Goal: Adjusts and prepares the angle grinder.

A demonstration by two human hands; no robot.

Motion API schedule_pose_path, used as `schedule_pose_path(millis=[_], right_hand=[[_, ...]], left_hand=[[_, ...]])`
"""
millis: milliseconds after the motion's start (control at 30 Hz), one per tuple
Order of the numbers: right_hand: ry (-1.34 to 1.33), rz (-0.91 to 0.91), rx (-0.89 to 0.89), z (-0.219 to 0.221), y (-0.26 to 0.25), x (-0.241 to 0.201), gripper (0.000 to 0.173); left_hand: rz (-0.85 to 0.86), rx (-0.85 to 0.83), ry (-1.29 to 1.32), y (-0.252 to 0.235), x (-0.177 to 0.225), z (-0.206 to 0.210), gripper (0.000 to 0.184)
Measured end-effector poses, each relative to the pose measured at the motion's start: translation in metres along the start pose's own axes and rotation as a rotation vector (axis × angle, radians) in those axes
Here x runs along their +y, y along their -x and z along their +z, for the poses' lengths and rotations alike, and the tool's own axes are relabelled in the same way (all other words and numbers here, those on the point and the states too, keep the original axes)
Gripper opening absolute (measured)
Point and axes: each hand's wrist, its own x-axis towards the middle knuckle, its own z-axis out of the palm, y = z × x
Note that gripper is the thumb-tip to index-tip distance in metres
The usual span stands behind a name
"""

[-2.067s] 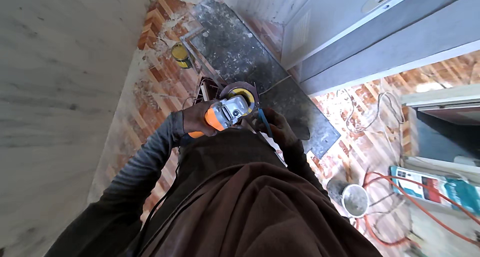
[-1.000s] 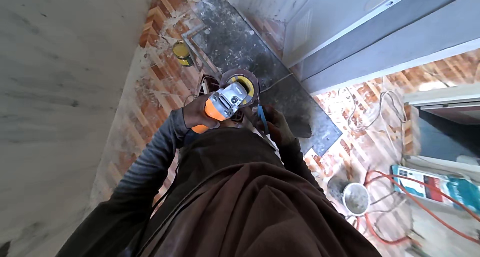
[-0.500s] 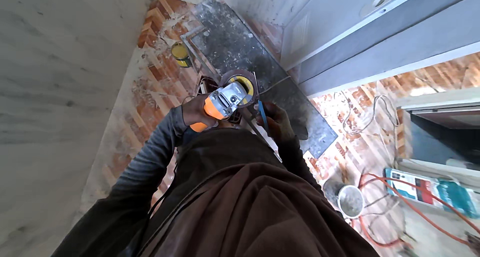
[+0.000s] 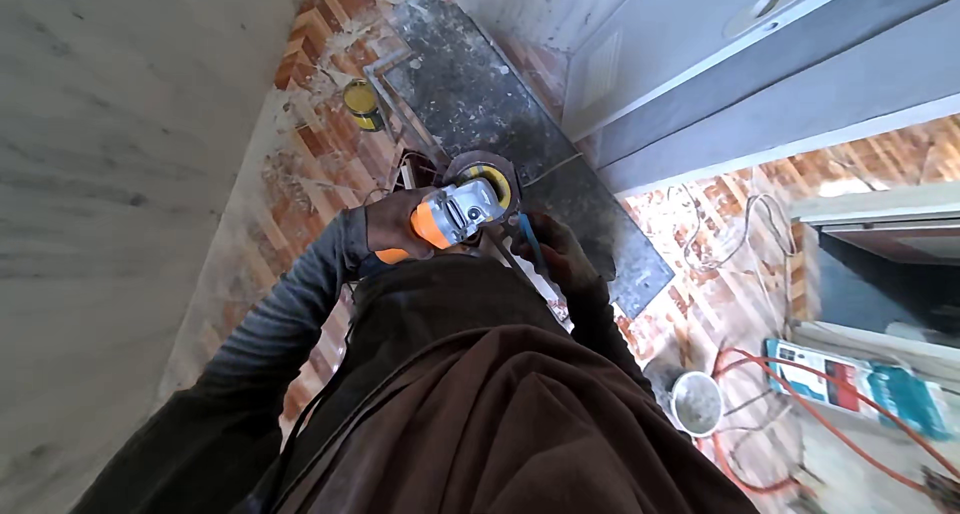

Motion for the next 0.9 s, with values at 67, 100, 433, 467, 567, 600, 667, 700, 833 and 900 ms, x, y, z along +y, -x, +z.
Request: schedule_pose_path(millis=[67,100,433,467,567,600,667,700,833,900], right_hand=[[0.001,-0.006,0.005,0.0,-0.001,-0.002,0.055],[0.0,-0.006,0.005,0.0,-0.001,-0.003,0.056],[-0.06,-0.011,0.132,0.009,-0.005,-0.01,0.04],[-0.047,-0.01,0.142,0.009,-0.005,-0.012,0.038],[0.032,0.006,0.16,0.007,-0.005,-0.015,0.04],[0.067,0.017,0.165,0.005,-0.005,-0.016,0.04],[0.104,0.023,0.169,0.003,-0.005,-0.017,0.038],[0.11,0.016,0.171,0.003,-0.005,-0.016,0.037],[0.052,0.027,0.111,0.001,-0.006,-0.012,0.039],[0.001,0.042,0.058,0.002,-0.007,-0.01,0.04]], left_hand=[[-0.014,-0.026,-0.028,-0.001,0.002,-0.002,0.078],[-0.014,-0.039,-0.018,-0.001,0.003,-0.003,0.076],[0.079,-0.073,0.064,-0.012,-0.002,-0.015,0.075],[0.081,-0.061,0.064,-0.013,-0.002,-0.015,0.075],[0.101,-0.078,0.06,-0.014,-0.003,-0.019,0.078],[0.107,-0.089,0.067,-0.015,-0.003,-0.02,0.079],[0.1,-0.092,0.086,-0.014,-0.004,-0.023,0.08],[0.094,-0.093,0.097,-0.014,-0.005,-0.023,0.079],[0.073,-0.109,0.074,-0.012,-0.007,-0.027,0.079],[0.063,-0.125,0.04,-0.012,-0.007,-0.029,0.082]])
